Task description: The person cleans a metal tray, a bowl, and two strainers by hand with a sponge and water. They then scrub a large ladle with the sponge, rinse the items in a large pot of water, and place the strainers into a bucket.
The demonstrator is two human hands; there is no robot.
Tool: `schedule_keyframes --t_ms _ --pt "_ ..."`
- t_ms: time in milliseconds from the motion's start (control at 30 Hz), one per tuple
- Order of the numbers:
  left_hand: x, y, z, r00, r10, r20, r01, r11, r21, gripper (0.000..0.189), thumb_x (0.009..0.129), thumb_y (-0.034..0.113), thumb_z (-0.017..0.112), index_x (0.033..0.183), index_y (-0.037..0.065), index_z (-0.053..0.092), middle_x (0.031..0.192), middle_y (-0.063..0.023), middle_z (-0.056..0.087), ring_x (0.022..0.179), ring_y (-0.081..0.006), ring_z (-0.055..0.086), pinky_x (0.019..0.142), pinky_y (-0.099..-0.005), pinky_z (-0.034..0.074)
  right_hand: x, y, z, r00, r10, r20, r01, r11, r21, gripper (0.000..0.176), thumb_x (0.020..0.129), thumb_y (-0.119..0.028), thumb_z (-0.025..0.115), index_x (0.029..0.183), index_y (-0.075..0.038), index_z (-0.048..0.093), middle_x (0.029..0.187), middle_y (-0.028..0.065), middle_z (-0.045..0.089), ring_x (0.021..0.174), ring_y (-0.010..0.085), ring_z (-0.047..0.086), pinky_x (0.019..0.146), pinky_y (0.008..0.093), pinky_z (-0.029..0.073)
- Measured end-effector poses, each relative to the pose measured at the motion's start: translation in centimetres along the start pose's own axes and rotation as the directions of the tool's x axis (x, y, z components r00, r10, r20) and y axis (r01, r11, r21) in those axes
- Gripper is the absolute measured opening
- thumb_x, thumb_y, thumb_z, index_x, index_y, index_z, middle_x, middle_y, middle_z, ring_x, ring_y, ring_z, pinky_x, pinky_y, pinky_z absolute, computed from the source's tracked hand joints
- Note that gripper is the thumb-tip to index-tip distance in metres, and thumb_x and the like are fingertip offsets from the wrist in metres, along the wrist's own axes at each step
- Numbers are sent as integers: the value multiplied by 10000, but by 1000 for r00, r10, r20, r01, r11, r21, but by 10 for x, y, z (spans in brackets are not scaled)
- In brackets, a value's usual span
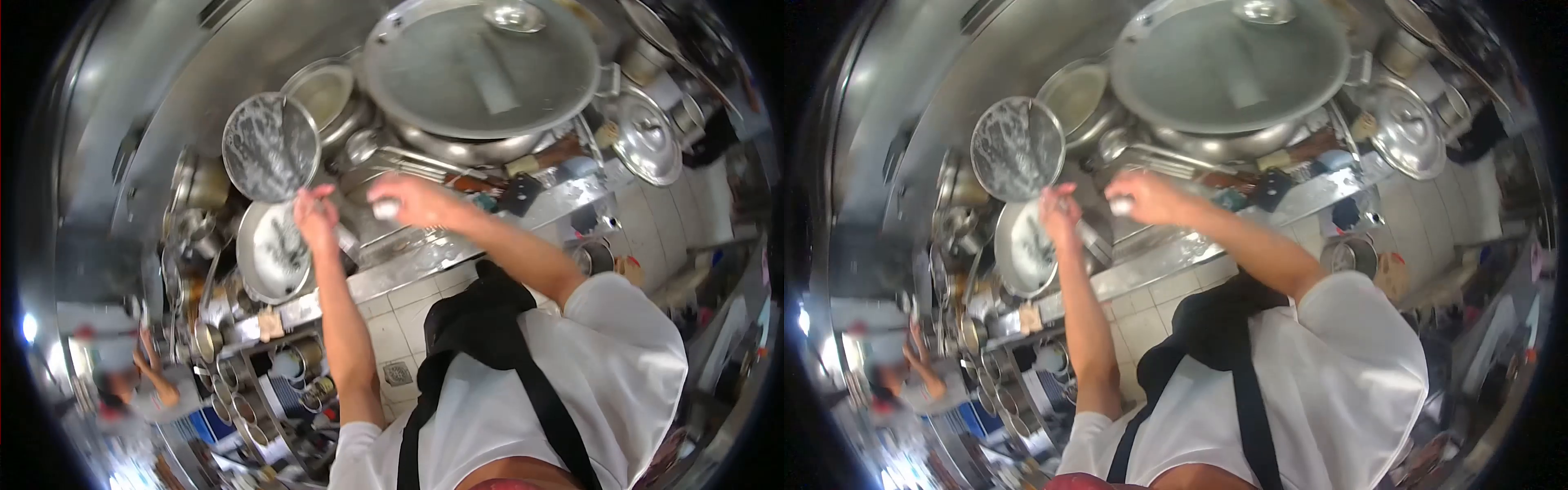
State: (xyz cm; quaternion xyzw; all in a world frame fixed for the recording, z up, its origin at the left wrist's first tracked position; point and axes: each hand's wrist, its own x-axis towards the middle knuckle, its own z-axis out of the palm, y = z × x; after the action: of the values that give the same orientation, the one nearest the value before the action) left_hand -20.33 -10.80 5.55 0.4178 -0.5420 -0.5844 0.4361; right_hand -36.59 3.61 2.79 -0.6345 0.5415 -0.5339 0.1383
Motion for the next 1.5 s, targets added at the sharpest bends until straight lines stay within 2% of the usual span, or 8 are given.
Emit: schedule_keyframes --t_ms 233,333,567,700,800,1267,1400,1500 --pt "-9 -85 -23 958 -163 237 104 965 241 284 1028 276 504 1108 29 620 922 -70 685 725 -105 577 625 -251 445 65 193 -287 674 358 -646 -729 464 -503 250 829 -178 624 996 1 673 982 184 689 955 362 647 868 428 515" --pt "-19 -99 1 960 -238 146 219 966 136 264 1020 219 499 1155 10 586 944 -74 682 678 -101 559 591 -246 432 76 222 -291 595 760 -263 -800 593 -94 242 829 -190 610 941 16 671 850 170 691 862 353 660 817 437 523" --pt "10 -94 27 893 -387 228 366 922 130 235 943 73 499 1135 -58 536 1053 -173 688 546 -95 474 483 -233 356 100 237 -262 632 74 -771 -647 598 -473 357 746 -266 686 1025 -45 664 1135 207 602 1109 375 564 865 467 475" --pt "-4 -53 39 922 -337 190 326 941 86 178 930 56 486 1026 -71 565 1069 -229 689 487 -100 428 436 -235 312 119 205 -331 -46 -234 -971 -864 497 -78 504 749 -279 714 1179 -54 578 1219 219 540 1057 415 579 839 500 488" --pt "2 -65 29 928 -344 141 343 939 35 256 963 143 493 966 -78 621 942 -188 707 502 -89 429 447 -233 325 88 289 -389 244 838 -488 -445 544 711 407 841 -219 670 1163 -23 515 989 161 557 890 341 620 738 449 549" --pt "75 -66 92 868 -483 112 482 875 41 287 904 91 494 1132 -82 517 938 -203 677 768 -254 707 592 -279 545 126 251 -158 641 198 -742 -569 772 -285 770 776 -45 650 1458 -64 293 1342 290 467 1222 434 487 986 494 446" --pt "78 -51 106 869 -467 164 486 869 -97 172 833 34 467 959 -57 540 980 -203 649 812 -317 705 612 -350 590 124 223 -131 588 192 -786 -620 731 -285 777 812 11 556 1510 -72 227 1449 258 400 1151 430 585 915 495 540" --pt "74 -48 103 885 -367 288 436 870 -232 147 819 30 484 940 -44 524 1012 -213 592 903 -377 689 619 -359 628 136 169 -133 357 724 -591 -571 669 475 645 859 28 490 1468 -69 302 1418 230 441 1134 399 604 851 506 597"
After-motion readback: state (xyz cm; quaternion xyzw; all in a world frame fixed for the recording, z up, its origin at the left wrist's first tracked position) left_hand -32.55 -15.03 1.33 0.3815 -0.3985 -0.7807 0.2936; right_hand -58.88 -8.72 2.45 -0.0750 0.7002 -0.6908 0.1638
